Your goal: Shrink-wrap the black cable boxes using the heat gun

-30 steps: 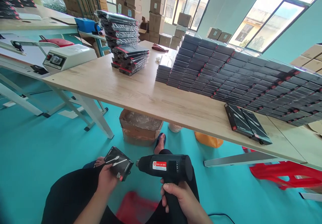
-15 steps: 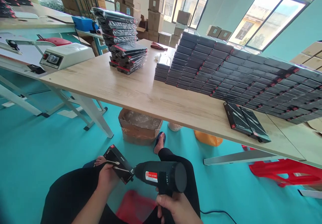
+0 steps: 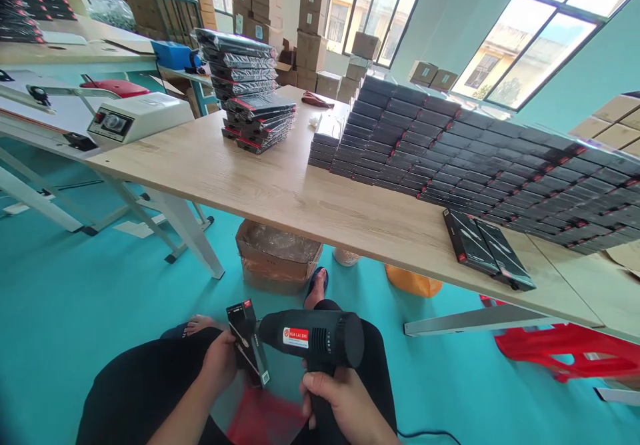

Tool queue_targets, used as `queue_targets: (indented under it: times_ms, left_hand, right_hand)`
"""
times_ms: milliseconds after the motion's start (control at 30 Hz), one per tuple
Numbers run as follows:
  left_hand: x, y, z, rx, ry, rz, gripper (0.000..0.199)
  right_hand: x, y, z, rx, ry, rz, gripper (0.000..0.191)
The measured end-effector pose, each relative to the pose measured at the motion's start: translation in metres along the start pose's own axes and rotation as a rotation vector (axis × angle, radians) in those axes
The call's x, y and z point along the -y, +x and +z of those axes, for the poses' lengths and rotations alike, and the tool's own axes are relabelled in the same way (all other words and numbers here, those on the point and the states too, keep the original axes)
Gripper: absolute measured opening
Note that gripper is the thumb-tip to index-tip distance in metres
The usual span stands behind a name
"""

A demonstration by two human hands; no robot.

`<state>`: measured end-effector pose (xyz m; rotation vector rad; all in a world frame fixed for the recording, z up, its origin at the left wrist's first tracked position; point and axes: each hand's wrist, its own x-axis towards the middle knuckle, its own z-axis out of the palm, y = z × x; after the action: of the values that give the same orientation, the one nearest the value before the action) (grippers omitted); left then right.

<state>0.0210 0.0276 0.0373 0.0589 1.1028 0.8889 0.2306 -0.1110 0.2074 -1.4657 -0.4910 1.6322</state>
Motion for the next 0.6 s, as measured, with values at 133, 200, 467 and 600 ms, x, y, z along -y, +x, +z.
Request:
queue_targets:
  times_ms: [133, 200, 467, 600]
  left_hand:
    - [0.007, 0.001, -0.002, -0.007, 0.085, -0.001, 0.017]
    - [0.008, 0.0, -0.002, -0.006, 0.103, 0.015, 0.018]
    - [0.006, -0.005, -0.003, 0.004, 0.138, 0.015, 0.022]
    - [0.005, -0.006, 0.001, -0.033, 0.142, 0.01, 0.018]
  right_hand:
    - [0.018, 0.007, 0.004, -0.025, -0.019, -0.034, 0.039]
    - [0.027, 0.009, 0.005, -0.021, -0.043, -0.041, 0.039]
    - [0.055, 0.016, 0.012, 0.007, -0.105, -0.034, 0.036]
    - [0.063, 0.02, 0.017, 0.065, -0.159, -0.047, 0.029]
